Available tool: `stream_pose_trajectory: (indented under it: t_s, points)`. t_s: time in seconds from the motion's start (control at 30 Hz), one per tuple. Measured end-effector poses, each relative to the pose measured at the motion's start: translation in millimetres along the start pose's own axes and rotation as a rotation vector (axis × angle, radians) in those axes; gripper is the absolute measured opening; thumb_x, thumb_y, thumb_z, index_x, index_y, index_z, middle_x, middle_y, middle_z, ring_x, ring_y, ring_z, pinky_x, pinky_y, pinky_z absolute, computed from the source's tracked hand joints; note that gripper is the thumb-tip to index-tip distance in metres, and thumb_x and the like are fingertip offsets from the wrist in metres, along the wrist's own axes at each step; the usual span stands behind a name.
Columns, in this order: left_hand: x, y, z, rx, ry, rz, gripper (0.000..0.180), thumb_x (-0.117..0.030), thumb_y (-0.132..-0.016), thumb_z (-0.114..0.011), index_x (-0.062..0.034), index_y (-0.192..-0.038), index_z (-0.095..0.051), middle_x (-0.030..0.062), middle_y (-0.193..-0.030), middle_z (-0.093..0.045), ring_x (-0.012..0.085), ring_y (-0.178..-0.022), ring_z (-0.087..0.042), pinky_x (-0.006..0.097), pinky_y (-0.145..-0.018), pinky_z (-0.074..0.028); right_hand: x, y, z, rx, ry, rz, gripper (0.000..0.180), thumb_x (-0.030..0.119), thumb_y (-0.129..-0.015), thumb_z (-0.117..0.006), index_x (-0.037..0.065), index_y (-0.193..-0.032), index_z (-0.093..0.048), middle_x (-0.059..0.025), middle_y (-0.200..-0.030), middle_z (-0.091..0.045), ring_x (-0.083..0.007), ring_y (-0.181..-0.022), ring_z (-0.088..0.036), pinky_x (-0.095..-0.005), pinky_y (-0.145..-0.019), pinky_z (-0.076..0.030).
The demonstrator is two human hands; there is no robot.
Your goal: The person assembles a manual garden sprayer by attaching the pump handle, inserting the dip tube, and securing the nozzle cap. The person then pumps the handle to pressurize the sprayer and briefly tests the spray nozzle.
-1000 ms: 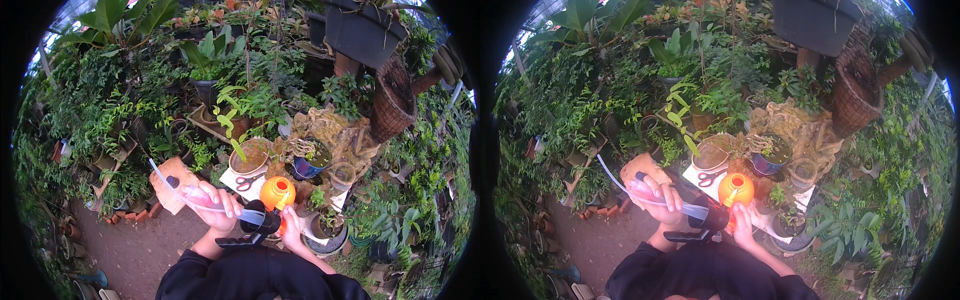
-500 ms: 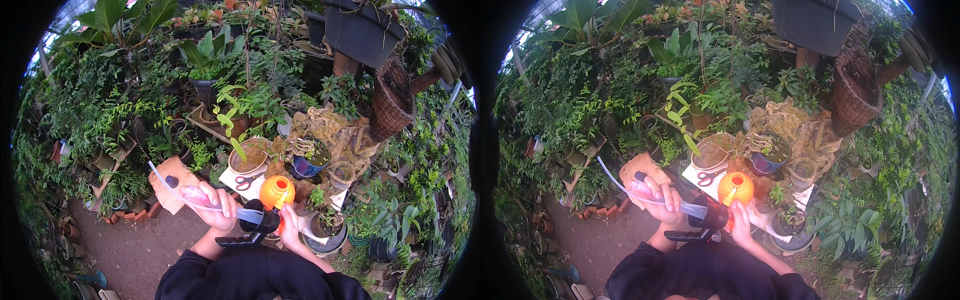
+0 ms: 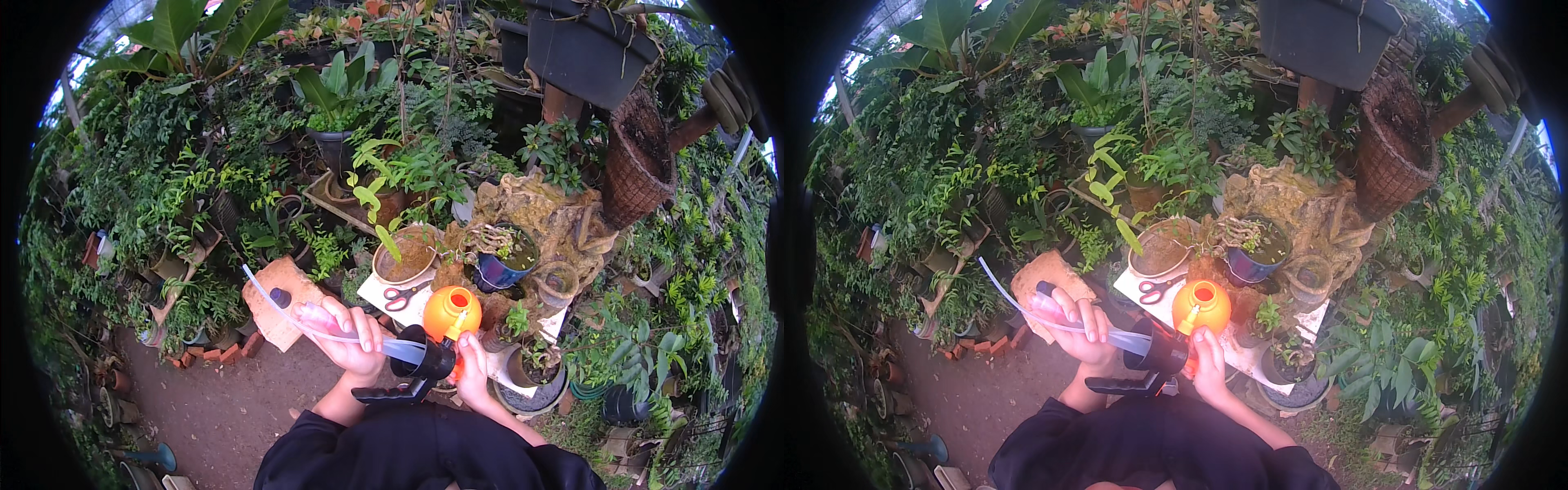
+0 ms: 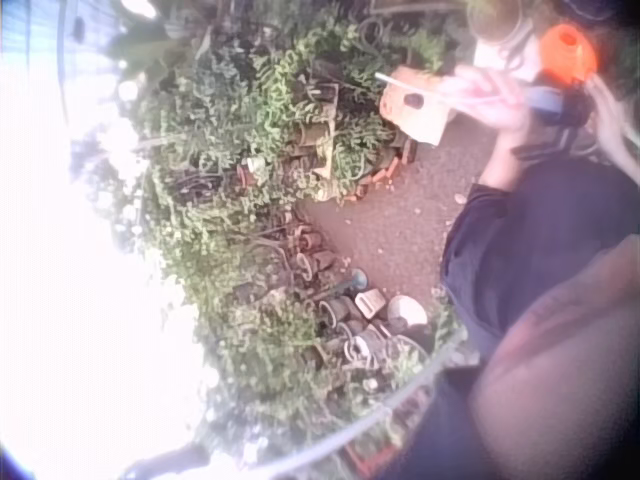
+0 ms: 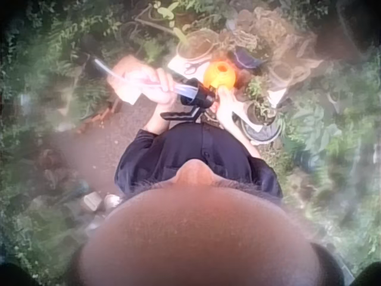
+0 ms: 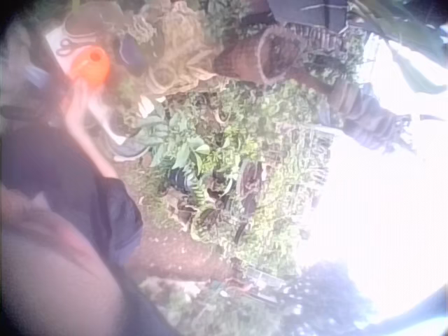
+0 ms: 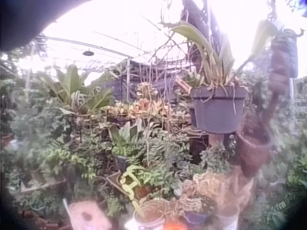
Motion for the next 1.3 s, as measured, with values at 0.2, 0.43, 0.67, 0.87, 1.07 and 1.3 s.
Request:
stream_pose_trajectory:
  t_s: [0.2,0.43,0.67,0.87,1.07,1.3]
  points:
    - [1.1,0.8,9.8,0.015,-0.108,-0.018,0.05,-0.063,-0.103,-0.025,-0.0169,-0.101,-0.046,-0.0013,-0.075,-0.044,0.0127,-0.04,-0.043,0.026,-0.031,-0.042,-1.2,-0.8,3.3,0.014,-0.05,-0.006,0.022,0.025,-0.108,-0.042,0.01,-0.092,-0.045,-0.0001,-0.072,-0.044,-0.0078,-0.049,-0.041,-0.0218,-0.04,-0.032]
    - [9.0,-3.3,11.0,0.293,-0.213,0.03,0.04,-0.056,-0.105,-0.026,-0.0225,-0.114,-0.045,-0.0016,-0.08,-0.044,0.0116,-0.041,-0.042,0.025,-0.03,-0.041,-5.8,-0.5,7.9,0.032,-0.184,0.013,0.013,0.023,-0.104,-0.046,0.013,-0.097,-0.046,-0.0003,-0.078,-0.049,-0.0071,-0.047,-0.046,-0.022,-0.036,-0.037]
    - [21.9,1.4,0.4,0.253,-0.225,-0.065,0.031,-0.04,-0.11,-0.029,-0.0203,-0.13,-0.041,0.0009,-0.086,-0.043,0.0092,-0.048,-0.044,0.022,-0.035,-0.043,1.0,-0.2,26.5,0.007,-0.261,0.062,0.013,0.02,-0.104,-0.049,0.01,-0.097,-0.047,-0.0022,-0.077,-0.052,-0.0091,-0.05,-0.046,-0.0232,-0.042,-0.039]
    - [43.6,5.4,-5.3,0.279,-0.396,-0.029,0.024,-0.036,-0.11,-0.032,-0.0216,-0.128,-0.038,0.0029,-0.087,-0.045,0.0143,-0.058,-0.051,0.032,-0.055,-0.054,32.9,1.0,49.0,-0.051,-0.204,0.223,0.016,0.022,-0.101,-0.054,0.009,-0.094,-0.048,0.0006,-0.074,-0.049,-0.0064,-0.051,-0.045,-0.0219,-0.043,-0.038]
    - [55.2,1.5,5.0,0.355,-0.476,0.033,0.027,-0.017,-0.104,-0.051,-0.0125,-0.126,-0.038,0.0142,-0.122,-0.047,0.0275,-0.108,-0.059,0.043,-0.09,-0.055,60.7,3.0,74.1,-0.284,-0.158,0.324,0.024,0.032,-0.1,-0.053,0.012,-0.086,-0.046,0.0043,-0.065,-0.048,-0.0046,-0.041,-0.039,-0.0203,-0.036,-0.031]
    - [52.4,-1.9,27.2,0.386,-0.65,0.082,0.036,-0.005,-0.099,-0.058,-0.0075,-0.131,-0.043,0.0168,-0.133,-0.051,0.0236,-0.119,-0.056,0.038,-0.103,-0.048,84.6,5.8,87.0,-0.358,-0.093,0.433,0.024,0.03,-0.102,-0.051,0.011,-0.088,-0.045,0.0027,-0.076,-0.043,-0.0041,-0.051,-0.042,-0.0197,-0.04,-0.033]
Point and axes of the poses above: each hand's wrist, its own y-axis away from the middle knuckle, its own z-axis out of the back of the hand, x = y × z, the point moved 7 cm from there along -y, towards the middle knuckle
